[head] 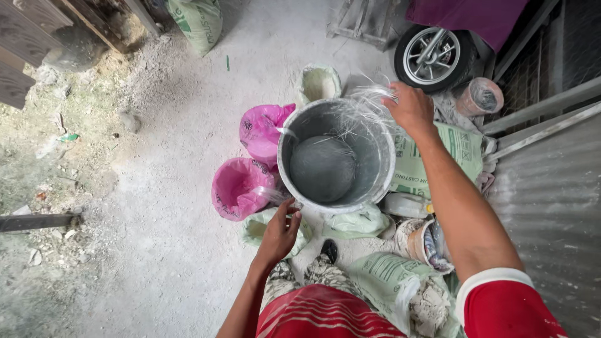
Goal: The person wets a bundle of white fiberglass strands in a bucket of water, then lays the strands across a long, grooved metal mold. They smooth the strands into the grooves by hand and use a trowel to press and spread a white paste over the strands to embed them.
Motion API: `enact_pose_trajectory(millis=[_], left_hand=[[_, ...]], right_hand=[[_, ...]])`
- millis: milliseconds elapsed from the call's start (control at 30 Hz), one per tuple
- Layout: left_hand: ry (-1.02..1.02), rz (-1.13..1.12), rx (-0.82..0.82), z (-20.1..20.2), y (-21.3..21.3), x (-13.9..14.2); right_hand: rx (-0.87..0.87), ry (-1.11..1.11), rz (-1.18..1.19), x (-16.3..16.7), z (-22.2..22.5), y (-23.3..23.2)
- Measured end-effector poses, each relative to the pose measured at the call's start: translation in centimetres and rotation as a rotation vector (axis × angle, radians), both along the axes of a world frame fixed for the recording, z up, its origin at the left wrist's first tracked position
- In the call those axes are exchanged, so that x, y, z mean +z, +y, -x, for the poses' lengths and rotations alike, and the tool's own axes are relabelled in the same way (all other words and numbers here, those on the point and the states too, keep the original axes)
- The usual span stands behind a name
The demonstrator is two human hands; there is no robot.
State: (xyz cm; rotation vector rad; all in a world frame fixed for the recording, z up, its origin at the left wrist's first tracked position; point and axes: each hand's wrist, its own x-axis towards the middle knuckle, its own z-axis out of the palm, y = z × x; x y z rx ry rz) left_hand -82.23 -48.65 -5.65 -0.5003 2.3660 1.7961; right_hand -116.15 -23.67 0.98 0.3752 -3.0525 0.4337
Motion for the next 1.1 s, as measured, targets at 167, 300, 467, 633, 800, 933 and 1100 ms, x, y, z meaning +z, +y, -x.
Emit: enact_pose_trajectory(millis=[167,300,467,633,800,933,1100], left_hand=[[0.024,0.008,-0.02,-0.4,-0.3,-0.4],[0.009,-0.001,-0.079,-0.1,-0.1,-0.9],[-0.008,0.174,-0.277,0.7,3.0,0.1],[0.705,0.07,-0.377,-1.4,10.2,1.4],[0.837,0.394,-1.041,-3.8,19.1,-2.8],[0.612,0.598,-1.151,-5.7,23.3,-10.7],[0.17,0.554,-1.654,-15.1,17.4,-17.6]], right_hand=[[0.176,0.09,0.193,-0.2,-1.3,0.3],[-0.196,-0.281,0.289,-1.4,-5.3,0.0],[-0.064,-0.513,1.056,-5.8,-14.9,0.2],[-0.31,-0.844,1.972,-8.2,-26.2,2.5],[-0.147,-0.723,2.259,-9.3,-38.0,7.2],[-0.583,-0.497,2.25,-12.4,-51.8,12.9],[-1.204,-0.547,1.267,-16.3,-80.1,12.7]])
